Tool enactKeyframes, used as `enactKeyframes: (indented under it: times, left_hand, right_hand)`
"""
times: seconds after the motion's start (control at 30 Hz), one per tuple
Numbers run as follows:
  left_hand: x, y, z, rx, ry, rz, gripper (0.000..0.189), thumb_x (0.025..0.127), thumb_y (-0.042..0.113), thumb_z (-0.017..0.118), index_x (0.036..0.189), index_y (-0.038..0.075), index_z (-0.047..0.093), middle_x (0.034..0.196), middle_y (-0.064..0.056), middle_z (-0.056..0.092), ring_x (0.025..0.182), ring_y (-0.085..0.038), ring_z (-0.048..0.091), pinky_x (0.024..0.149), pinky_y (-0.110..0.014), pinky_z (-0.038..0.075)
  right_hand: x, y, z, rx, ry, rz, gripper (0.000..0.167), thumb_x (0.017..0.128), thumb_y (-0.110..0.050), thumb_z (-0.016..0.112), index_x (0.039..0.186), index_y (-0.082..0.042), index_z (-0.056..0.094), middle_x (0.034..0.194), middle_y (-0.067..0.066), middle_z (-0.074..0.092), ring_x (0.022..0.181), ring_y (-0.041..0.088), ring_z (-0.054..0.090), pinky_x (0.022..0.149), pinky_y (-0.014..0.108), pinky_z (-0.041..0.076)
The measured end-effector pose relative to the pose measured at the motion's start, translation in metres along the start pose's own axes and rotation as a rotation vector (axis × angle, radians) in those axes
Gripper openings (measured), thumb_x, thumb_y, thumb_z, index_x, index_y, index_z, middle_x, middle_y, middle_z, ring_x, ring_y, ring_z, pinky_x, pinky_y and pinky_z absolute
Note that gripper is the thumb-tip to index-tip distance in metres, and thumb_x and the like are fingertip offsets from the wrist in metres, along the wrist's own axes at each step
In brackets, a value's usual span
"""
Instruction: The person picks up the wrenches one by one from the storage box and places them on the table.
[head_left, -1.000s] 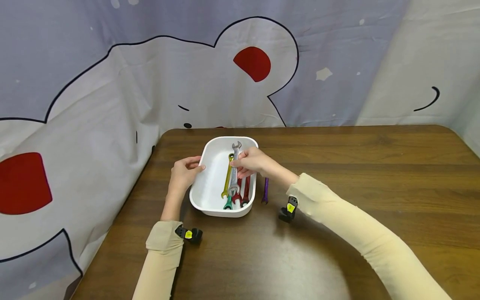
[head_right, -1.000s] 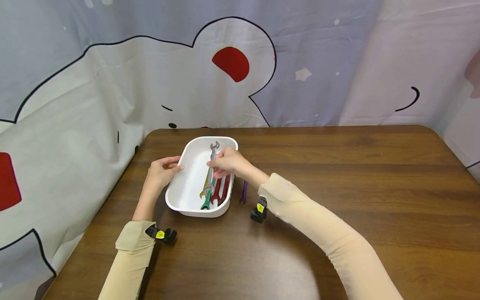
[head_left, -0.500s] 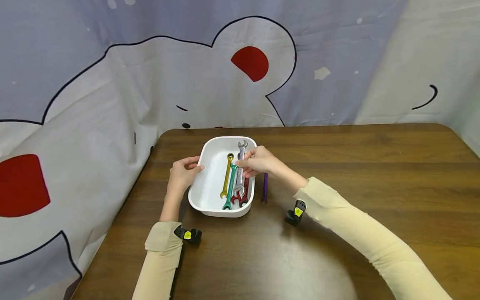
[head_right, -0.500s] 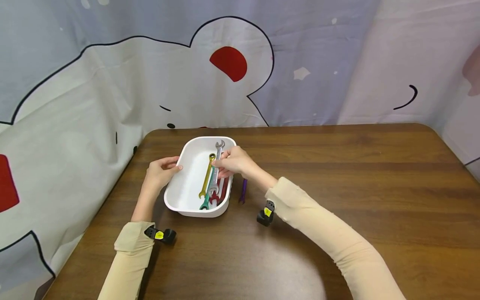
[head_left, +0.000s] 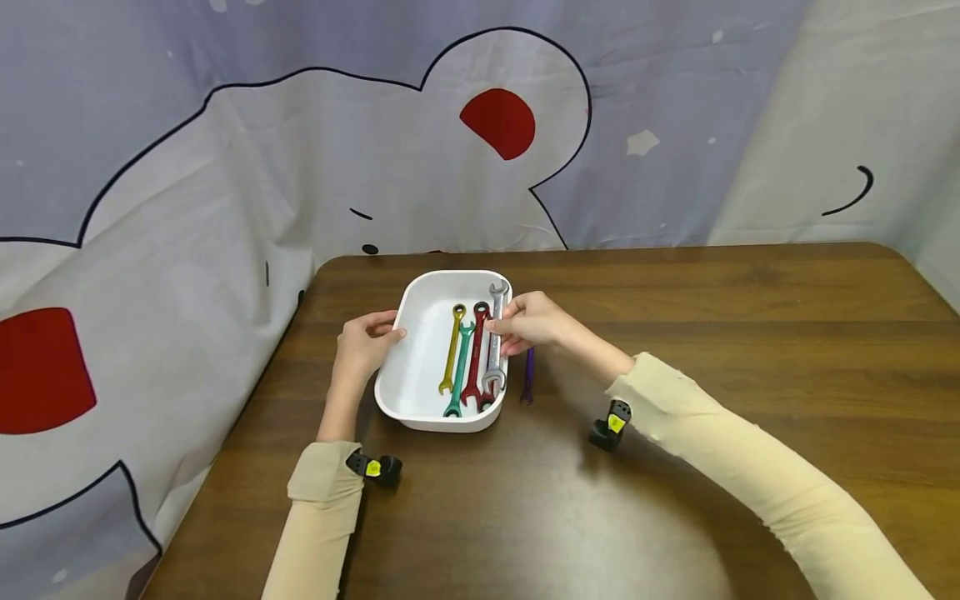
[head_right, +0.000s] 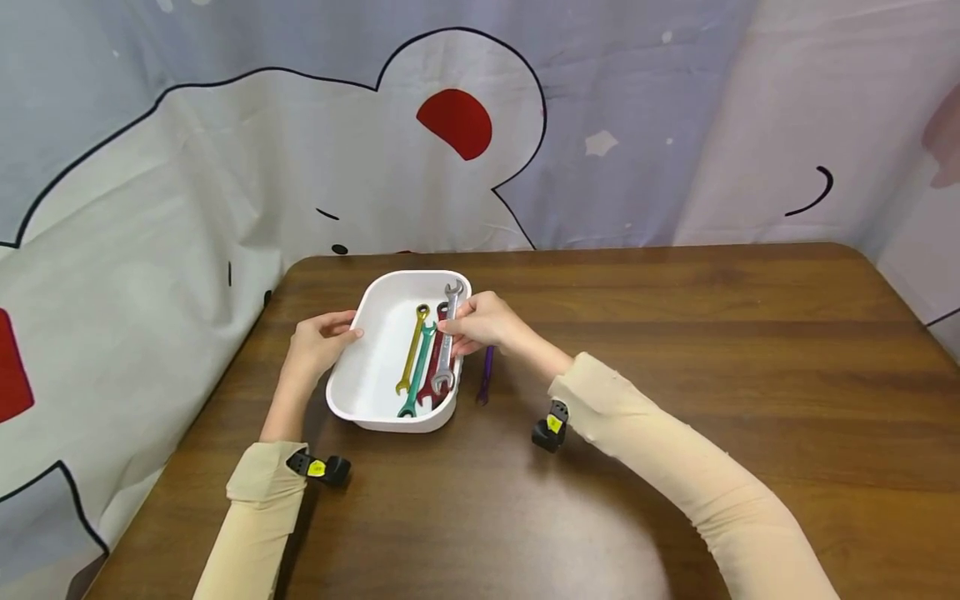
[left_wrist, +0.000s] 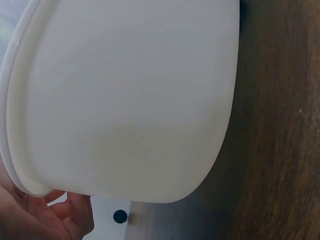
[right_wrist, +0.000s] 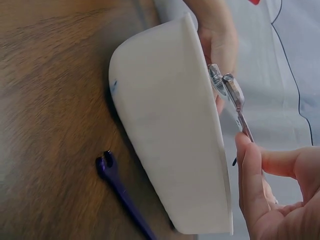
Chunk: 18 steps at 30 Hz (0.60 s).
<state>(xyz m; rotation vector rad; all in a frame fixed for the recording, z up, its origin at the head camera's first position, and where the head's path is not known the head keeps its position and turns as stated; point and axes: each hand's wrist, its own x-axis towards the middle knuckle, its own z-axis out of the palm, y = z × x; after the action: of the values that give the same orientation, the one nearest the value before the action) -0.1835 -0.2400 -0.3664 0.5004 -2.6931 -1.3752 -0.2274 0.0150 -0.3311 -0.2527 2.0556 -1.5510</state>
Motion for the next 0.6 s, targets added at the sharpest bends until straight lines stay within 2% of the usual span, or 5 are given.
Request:
enactKeyframes:
  times: [0.6]
  left_hand:
    - [0.000,-0.002,0.000,-0.013,-0.004,-0.024,0.039,0.091,0.018,0.066,0.129,0.009,0.061,0.118,-0.017,0.066,0.109,-0.030,0.062,0.090,-0.042,0.053]
  right_hand:
    - [-0.014,0.012,-0.019,-0.021,-0.010,0.008,0.019,0.092,-0.009,0.062,0.093,-0.001,0.045,0.065,0.001,0.061,0.053,0.009,0.063,0.059,0.025,0.057]
